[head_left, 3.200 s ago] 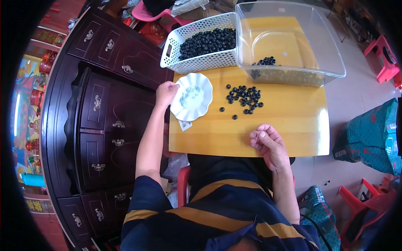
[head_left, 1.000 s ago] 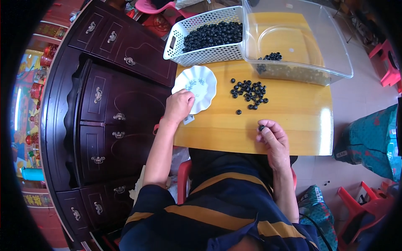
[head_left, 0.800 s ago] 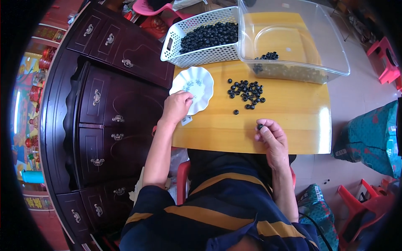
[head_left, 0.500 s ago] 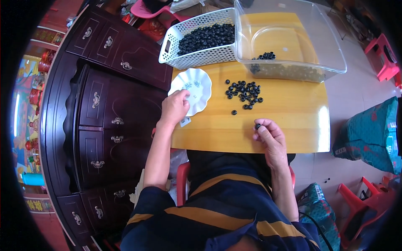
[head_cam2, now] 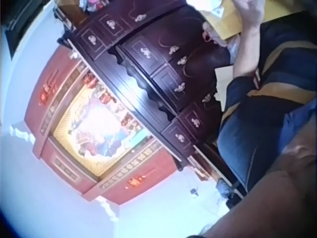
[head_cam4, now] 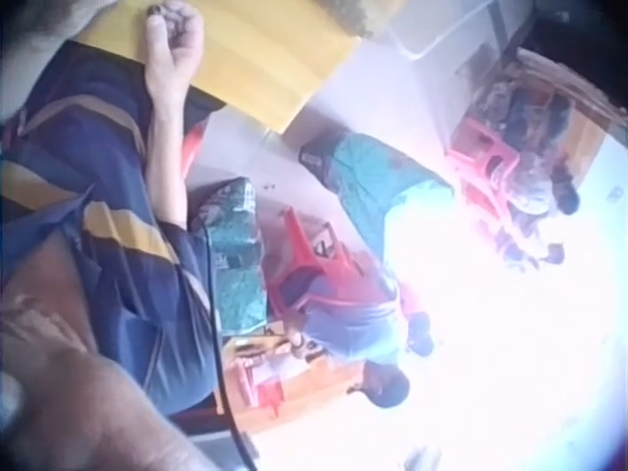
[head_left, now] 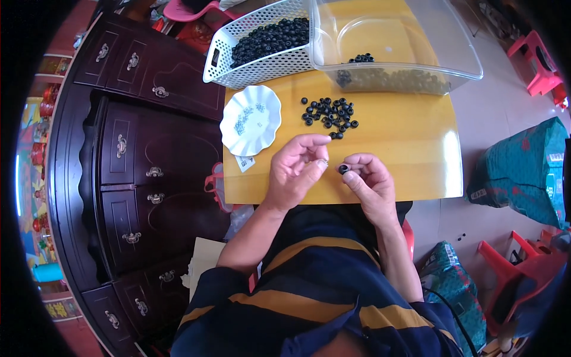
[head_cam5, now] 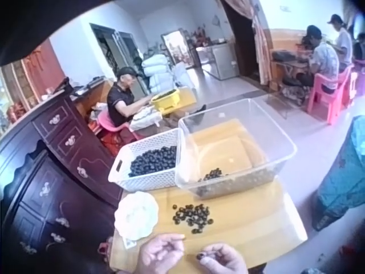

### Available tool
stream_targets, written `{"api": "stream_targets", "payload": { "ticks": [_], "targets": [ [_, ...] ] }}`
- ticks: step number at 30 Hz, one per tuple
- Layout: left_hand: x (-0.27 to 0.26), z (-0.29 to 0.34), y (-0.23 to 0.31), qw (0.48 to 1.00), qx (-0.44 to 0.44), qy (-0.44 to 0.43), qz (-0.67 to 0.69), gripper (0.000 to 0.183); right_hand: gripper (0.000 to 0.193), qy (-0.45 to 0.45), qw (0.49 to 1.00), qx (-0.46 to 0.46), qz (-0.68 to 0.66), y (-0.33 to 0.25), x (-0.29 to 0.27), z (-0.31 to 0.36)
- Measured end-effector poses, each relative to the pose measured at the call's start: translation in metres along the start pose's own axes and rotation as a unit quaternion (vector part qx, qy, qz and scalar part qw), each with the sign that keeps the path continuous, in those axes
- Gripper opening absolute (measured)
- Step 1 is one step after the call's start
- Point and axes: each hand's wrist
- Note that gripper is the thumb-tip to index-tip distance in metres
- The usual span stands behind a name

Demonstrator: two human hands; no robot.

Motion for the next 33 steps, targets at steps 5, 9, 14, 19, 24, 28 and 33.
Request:
{"api": "stream_targets", "payload": {
  "ticks": [5, 9, 14, 19, 24, 28, 33],
  "targets": [
    [0.016, 0.003, -0.005, 1.0, -0.008, -0.009, 0.021, 0.033, 0.027, 0.007, 0.998, -0.036, 0.043, -0.002, 0.003, 0.002],
    [0.014, 0.005, -0.012, 1.0, -0.001, -0.026, 0.0, 0.032, 0.025, -0.011, 0.987, -0.076, 0.143, 0.001, 0.0, 0.001],
    [0.016, 0.007, -0.015, 1.0, 0.0, -0.015, 0.01, 0.033, 0.025, -0.013, 0.983, -0.069, 0.169, -0.001, 0.001, 0.002],
    [0.018, 0.01, -0.016, 0.999, -0.01, -0.005, 0.034, 0.029, 0.026, -0.014, 0.99, -0.075, 0.122, -0.001, 0.006, 0.001],
    [0.011, 0.001, -0.01, 0.984, 0.091, -0.032, -0.15, 0.02, 0.027, -0.02, 0.994, -0.075, 0.082, 0.0, 0.005, 0.001],
    [0.004, -0.004, -0.002, 0.95, 0.129, -0.062, -0.277, 0.013, 0.025, -0.009, 0.988, -0.074, 0.137, -0.005, 0.004, 0.001],
    [0.003, -0.006, 0.014, 0.928, 0.12, -0.081, -0.343, 0.013, 0.02, 0.006, 0.956, -0.114, 0.269, -0.007, 0.007, 0.0]
  ]
}}
Point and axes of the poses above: each hand's wrist, its own z-axis away from the middle knuckle, its own x-axis out of the palm, y = z × x, and after that the axes turned 1 degree about -z, right-handed
